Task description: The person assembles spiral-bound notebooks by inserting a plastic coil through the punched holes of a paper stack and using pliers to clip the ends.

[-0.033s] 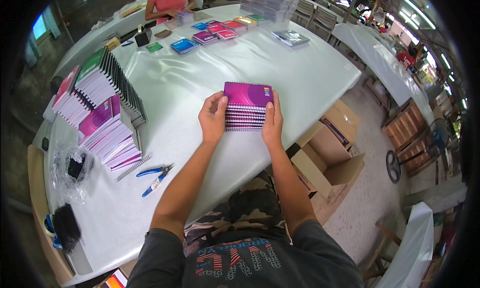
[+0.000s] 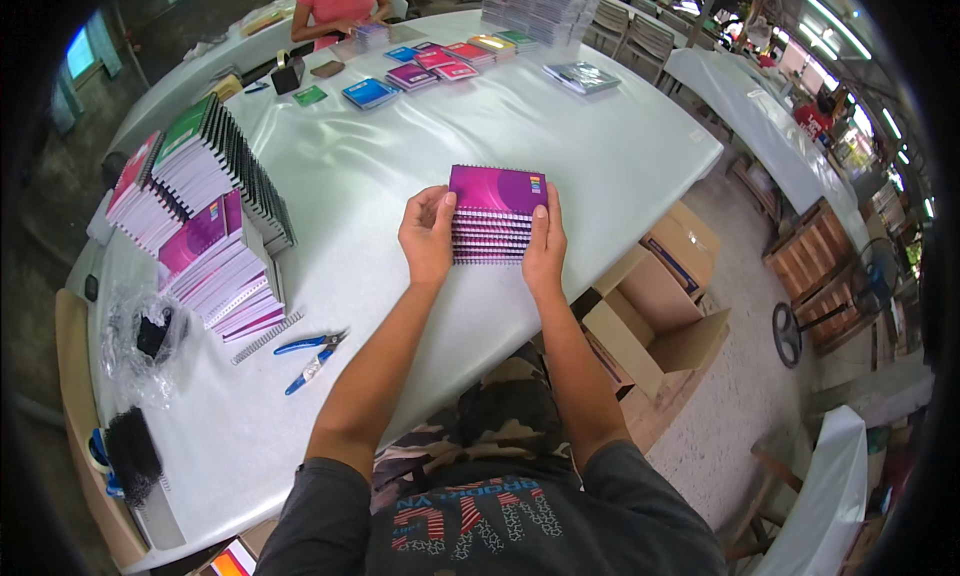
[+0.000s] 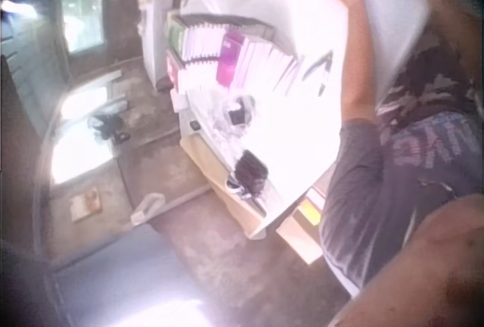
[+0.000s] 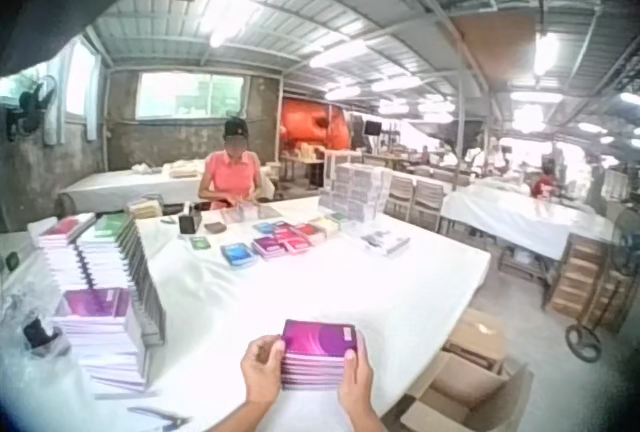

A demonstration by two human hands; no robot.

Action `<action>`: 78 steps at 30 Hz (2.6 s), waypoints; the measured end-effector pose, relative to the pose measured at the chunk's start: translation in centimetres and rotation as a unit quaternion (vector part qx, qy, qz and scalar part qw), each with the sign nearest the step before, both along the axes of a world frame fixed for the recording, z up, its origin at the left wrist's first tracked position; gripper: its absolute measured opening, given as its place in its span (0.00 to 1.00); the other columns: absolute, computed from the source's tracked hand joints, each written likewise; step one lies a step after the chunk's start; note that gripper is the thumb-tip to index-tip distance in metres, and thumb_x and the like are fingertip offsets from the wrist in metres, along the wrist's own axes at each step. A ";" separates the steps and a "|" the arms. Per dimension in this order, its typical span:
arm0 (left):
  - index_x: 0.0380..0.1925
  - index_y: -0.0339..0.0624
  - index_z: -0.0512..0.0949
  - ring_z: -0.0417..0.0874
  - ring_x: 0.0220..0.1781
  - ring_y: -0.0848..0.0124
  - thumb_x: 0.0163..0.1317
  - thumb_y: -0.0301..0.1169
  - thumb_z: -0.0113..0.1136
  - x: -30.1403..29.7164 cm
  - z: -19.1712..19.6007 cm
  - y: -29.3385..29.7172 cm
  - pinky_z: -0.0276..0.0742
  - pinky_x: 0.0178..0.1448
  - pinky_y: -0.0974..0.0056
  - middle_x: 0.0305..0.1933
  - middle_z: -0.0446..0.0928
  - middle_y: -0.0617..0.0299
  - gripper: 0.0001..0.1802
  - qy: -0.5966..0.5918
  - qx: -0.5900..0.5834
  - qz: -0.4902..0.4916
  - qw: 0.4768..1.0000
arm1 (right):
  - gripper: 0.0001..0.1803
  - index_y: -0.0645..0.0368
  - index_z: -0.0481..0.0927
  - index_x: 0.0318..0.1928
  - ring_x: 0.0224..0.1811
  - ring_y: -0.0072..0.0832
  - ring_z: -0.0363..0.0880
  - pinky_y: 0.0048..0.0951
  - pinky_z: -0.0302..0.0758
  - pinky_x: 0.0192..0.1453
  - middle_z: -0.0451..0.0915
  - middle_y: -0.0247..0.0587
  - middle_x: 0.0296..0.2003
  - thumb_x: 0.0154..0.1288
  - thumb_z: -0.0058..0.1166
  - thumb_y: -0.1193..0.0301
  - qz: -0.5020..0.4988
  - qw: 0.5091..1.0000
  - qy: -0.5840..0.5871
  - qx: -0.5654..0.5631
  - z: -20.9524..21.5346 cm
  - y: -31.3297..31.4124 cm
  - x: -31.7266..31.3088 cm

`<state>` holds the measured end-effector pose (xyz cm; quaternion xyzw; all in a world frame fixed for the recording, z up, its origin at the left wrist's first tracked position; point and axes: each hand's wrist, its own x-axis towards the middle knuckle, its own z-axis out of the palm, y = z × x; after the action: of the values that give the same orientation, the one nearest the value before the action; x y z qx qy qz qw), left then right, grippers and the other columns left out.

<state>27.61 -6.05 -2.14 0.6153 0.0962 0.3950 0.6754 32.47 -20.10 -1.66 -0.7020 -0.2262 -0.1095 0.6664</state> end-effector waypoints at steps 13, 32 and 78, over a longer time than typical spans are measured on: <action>0.55 0.35 0.67 0.73 0.55 0.65 0.62 0.40 0.58 -1.7 1.0 0.3 0.69 0.58 0.59 0.53 0.72 0.51 0.26 0.058 0.121 0.070 0.988 | 0.25 0.65 0.63 0.63 0.57 0.33 0.71 0.30 0.64 0.62 0.72 0.51 0.56 0.72 0.38 0.63 -0.052 0.996 -0.050 0.057 -1.2 0.6 0.8; 0.60 0.36 0.61 0.56 0.70 0.50 0.63 0.40 0.55 -0.2 3.0 -0.5 0.52 0.70 0.54 0.69 0.54 0.42 0.30 0.063 0.201 0.123 0.970 | 0.29 0.71 0.59 0.64 0.68 0.35 0.58 0.30 0.52 0.70 0.61 0.52 0.64 0.72 0.36 0.61 -0.127 0.985 -0.102 0.061 -2.9 1.0 0.9; 0.46 0.33 0.75 0.79 0.40 0.73 0.59 0.28 0.59 -25.4 8.7 3.3 0.75 0.44 0.69 0.40 0.79 0.59 0.16 0.103 -0.068 0.072 0.990 | 0.18 0.32 0.80 0.48 0.72 0.41 0.48 0.49 0.53 0.68 0.65 0.31 0.64 0.53 0.60 0.61 0.249 0.856 -0.405 -0.203 2.6 -1.8 -17.3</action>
<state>2.25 -2.72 6.58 0.5970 0.2359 0.3699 0.6716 15.20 -21.87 0.98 -0.6353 -0.6607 -0.1657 0.3638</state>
